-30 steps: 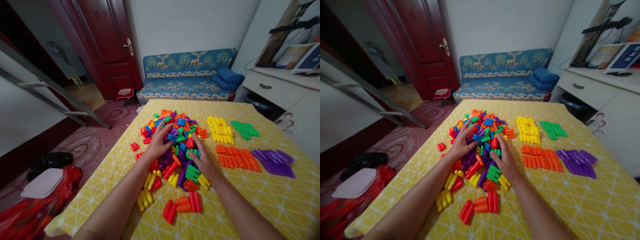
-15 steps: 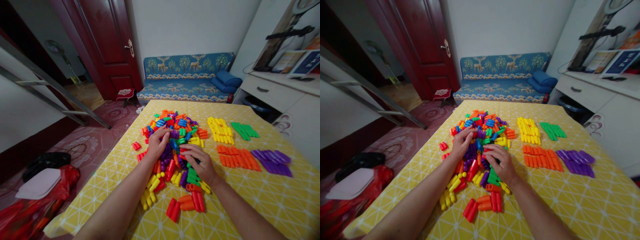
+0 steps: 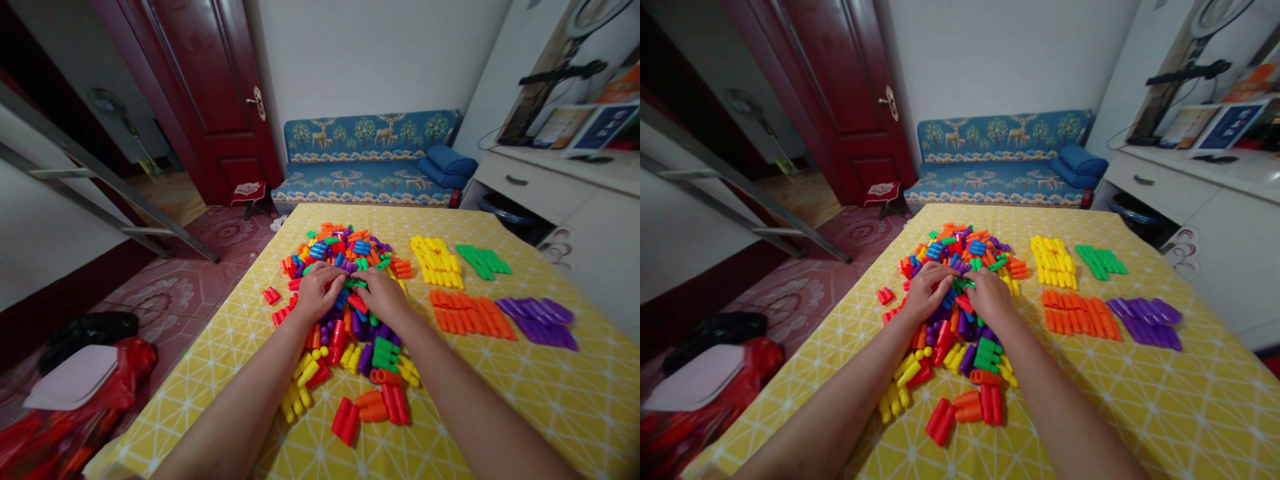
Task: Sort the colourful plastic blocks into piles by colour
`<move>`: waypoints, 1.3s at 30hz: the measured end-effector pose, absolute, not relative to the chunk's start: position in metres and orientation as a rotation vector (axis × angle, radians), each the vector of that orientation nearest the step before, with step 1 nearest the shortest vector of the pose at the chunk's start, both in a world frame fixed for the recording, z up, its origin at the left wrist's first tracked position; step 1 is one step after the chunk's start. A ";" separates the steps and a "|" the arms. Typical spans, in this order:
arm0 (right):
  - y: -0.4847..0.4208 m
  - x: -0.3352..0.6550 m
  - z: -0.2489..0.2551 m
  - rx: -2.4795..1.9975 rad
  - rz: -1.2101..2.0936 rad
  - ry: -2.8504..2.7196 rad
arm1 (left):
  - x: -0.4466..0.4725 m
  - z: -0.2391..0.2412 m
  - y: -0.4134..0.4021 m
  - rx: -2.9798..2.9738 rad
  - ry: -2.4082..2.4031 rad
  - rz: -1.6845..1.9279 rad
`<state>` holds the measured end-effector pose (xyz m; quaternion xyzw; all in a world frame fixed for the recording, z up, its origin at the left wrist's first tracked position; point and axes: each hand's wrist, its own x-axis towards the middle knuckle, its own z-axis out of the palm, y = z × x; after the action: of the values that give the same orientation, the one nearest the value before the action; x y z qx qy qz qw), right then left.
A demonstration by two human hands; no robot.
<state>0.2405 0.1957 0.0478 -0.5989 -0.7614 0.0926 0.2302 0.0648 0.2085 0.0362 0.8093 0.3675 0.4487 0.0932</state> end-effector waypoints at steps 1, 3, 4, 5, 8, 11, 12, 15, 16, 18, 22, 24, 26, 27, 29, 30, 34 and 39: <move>0.196 0.241 0.047 -1.628 0.284 -2.065 | 0.065 0.036 0.209 2.393 1.083 1.315; 0.194 0.248 0.043 -1.550 0.372 -1.963 | 0.065 0.035 0.211 2.375 1.074 1.308; 0.192 0.255 0.042 -1.509 0.413 -1.895 | 0.065 0.034 0.212 2.369 1.066 1.312; 0.189 0.264 0.040 -1.474 0.439 -1.820 | 0.064 0.034 0.213 2.366 1.054 1.312; 0.183 0.305 0.038 -1.448 0.421 -1.624 | 0.064 0.032 0.215 2.362 1.022 1.317; 0.186 0.366 0.041 -1.549 0.302 -1.468 | 0.064 0.031 0.216 2.352 1.014 1.320; 0.191 0.388 0.043 -1.612 0.245 -1.408 | 0.064 0.031 0.216 2.352 1.012 1.319; 0.212 0.449 0.049 -1.862 0.076 -1.243 | 0.064 0.031 0.217 2.348 1.008 1.318; 0.221 0.466 0.051 -1.945 0.023 -1.209 | 0.064 0.031 0.217 2.344 1.007 1.320; 0.236 0.492 0.055 -2.100 -0.069 -1.167 | 0.064 0.031 0.217 2.334 1.008 1.320; 0.261 0.515 0.059 -2.376 -0.161 -1.164 | 0.063 0.031 0.216 2.319 1.021 1.307; 0.271 0.519 0.058 -2.461 -0.168 -1.141 | 0.063 0.030 0.217 2.316 1.034 1.303; 0.279 0.520 0.055 -2.505 -0.167 -1.093 | 0.063 0.030 0.217 2.315 1.042 1.298; 0.282 0.521 0.053 -2.516 -0.165 -1.066 | 0.063 0.029 0.218 2.315 1.044 1.294; 0.287 0.521 0.048 -2.519 -0.163 -1.023 | 0.063 0.029 0.218 2.316 1.045 1.288; 0.289 0.522 0.046 -2.514 -0.162 -1.009 | 0.062 0.029 0.218 2.317 1.044 1.285; 0.295 0.523 0.037 -2.472 -0.169 -0.970 | 0.062 0.029 0.218 2.312 1.052 1.274; 0.296 0.526 0.027 -2.303 -0.197 -1.073 | 0.063 0.030 0.217 2.307 1.069 1.269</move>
<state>0.5265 0.2963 0.0270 -0.8642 -0.4026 -0.0739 0.2925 0.0626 0.2173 0.0303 0.8028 0.3719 0.4414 0.1495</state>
